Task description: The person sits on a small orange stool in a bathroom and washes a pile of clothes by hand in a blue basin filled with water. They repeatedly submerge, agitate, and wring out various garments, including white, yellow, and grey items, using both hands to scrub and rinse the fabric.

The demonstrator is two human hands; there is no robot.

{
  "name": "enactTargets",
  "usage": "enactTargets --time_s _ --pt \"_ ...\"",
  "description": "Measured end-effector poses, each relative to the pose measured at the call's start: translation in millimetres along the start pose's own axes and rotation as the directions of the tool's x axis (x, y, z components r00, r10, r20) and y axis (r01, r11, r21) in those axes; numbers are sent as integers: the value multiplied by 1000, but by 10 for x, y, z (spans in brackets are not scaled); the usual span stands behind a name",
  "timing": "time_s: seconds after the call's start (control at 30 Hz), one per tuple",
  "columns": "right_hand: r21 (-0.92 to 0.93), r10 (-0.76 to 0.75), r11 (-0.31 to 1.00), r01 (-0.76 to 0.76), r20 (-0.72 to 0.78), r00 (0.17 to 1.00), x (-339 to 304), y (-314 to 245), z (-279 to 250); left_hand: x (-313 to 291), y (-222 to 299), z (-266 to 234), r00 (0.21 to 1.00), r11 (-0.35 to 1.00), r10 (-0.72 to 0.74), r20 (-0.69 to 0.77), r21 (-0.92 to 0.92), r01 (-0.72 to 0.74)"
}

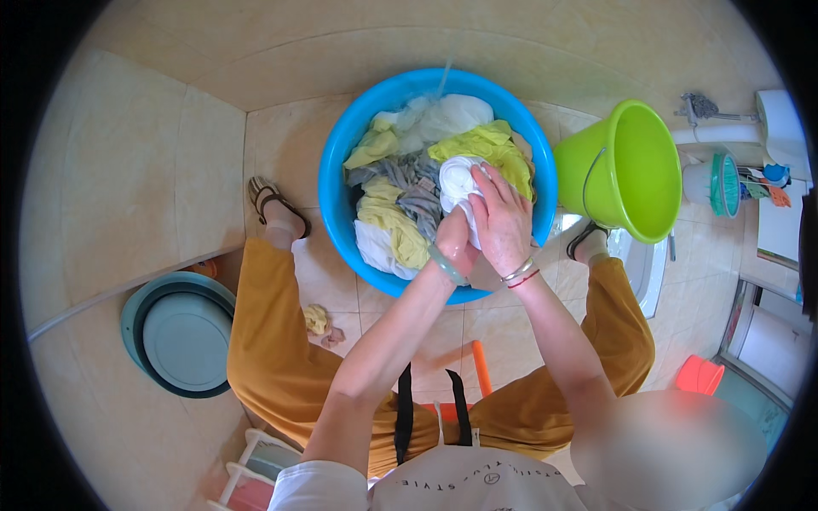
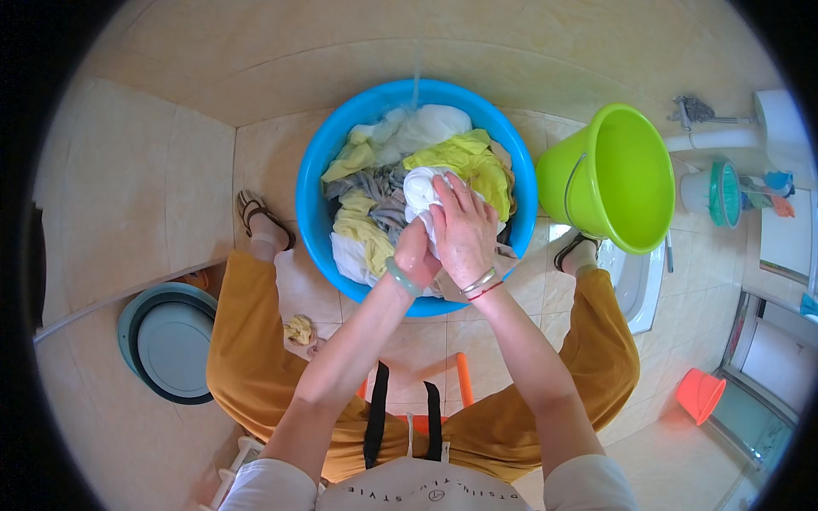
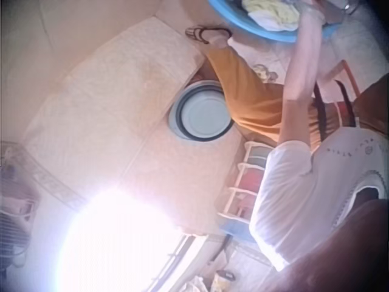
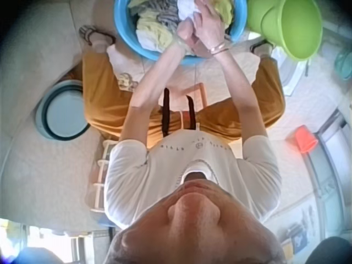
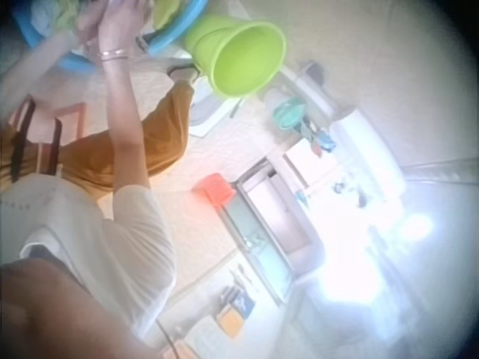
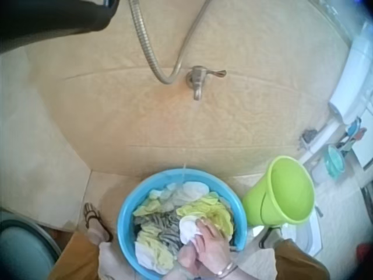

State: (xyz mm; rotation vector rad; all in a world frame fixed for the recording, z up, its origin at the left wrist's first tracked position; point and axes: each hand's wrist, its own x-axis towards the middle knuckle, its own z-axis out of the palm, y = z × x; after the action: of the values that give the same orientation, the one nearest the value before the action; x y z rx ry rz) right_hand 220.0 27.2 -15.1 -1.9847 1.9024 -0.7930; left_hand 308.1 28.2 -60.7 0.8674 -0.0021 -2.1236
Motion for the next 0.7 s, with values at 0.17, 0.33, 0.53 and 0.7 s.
enactTargets --time_s 0.17,0.33,0.53,0.7 --pt "218 219 958 -185 -142 965 110 229 -20 -194 327 74 955 977 -130 267 -131 170" --pt "266 38 964 -14 -85 996 1 -121 -78 -74 435 286 989 995 -45 139 95 32" --pt "187 -250 952 242 21 968 -54 -140 -277 61 534 164 959 981 -192 209 25 191" --pt "757 226 624 -192 60 972 208 211 -453 102 503 200 945 969 -200 257 -90 230"
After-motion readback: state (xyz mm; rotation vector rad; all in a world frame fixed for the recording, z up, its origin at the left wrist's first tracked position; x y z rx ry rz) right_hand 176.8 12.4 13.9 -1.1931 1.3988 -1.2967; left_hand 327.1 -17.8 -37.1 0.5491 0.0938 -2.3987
